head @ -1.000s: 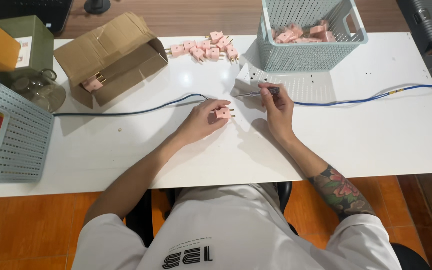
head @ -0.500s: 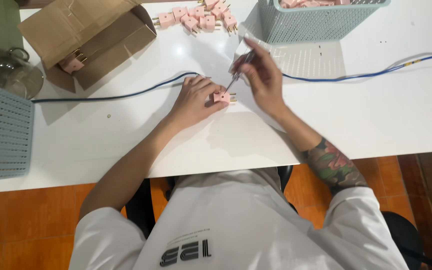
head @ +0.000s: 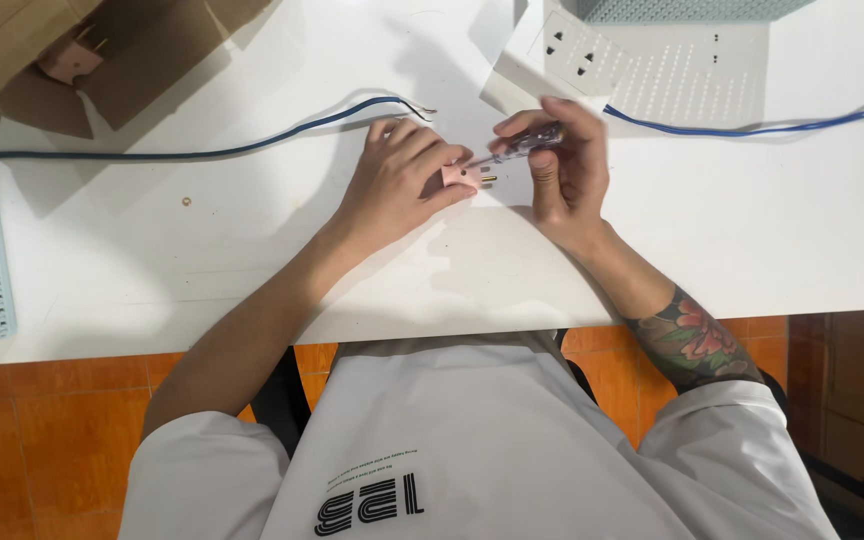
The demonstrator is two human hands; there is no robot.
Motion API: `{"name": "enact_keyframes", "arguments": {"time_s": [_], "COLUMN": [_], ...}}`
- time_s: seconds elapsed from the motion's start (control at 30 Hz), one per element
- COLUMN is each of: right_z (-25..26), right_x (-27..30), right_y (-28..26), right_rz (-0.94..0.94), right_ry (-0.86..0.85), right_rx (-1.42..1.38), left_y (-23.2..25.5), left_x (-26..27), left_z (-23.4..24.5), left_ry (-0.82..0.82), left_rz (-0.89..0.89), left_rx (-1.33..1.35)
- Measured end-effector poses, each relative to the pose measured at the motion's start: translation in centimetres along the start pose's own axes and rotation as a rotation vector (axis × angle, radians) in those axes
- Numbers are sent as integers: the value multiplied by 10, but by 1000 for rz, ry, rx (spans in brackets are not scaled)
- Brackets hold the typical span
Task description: The person assembles an electrical plug by using a screwdriver to open the housing, inserting wires, and tightening the internal screws.
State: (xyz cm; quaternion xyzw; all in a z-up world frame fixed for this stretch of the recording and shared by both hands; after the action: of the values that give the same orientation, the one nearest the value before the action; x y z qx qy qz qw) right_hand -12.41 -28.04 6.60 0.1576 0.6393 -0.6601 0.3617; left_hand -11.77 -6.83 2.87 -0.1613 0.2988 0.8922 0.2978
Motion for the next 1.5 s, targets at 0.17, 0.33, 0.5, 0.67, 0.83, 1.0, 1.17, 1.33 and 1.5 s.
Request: {"name": "enact_keyframes", "arguments": {"time_s": [0.17,0.33,0.5,0.67,0.83,1.0,1.17,1.33,1.5], "right_z": [-9,-8,-8,-12,-19,-26,-21,-16,-18], "right_x": [-13,-11,-8,1,-11,-13,-20,-22,-16], "right_y": [-12,-8,-1,0,-5,-23,-29,-41,-34], "right_rz": [42,77,244,214,190,35,149,165,148], "right_ry": [-72,-109,-42,-56,-70,-149,-112,-99,-68], "right_rx": [51,16,104,142,137,-116,140,245,257], "left_y": [-6,2,-3,-3,-7,7,8,11,9], "left_x": [5,4,6,13,9,8,5,1,2], "left_z": [-13,0,-6,-14,-17,0,3,7,3], "left_ry": [-23,-4,68,78,83,54,47,30,54], "left_rz": [-11,-69,-108,-94,-90,-148,-148,-175,-132], "left_rx": [2,-20,49,34,42,-81,-10,-34,15]}}
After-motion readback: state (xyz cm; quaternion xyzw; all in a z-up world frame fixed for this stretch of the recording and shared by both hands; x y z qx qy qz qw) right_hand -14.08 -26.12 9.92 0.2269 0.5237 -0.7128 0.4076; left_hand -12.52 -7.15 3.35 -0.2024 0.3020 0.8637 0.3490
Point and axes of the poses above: each hand's wrist, its own x-axis away from the middle knuckle, its own z-axis out of the back of the hand, y = z × x, the point moved 5 cm from there along -x, towards the middle knuckle, and after that the axes turned 6 degrees about z, right-handed, at the moved point
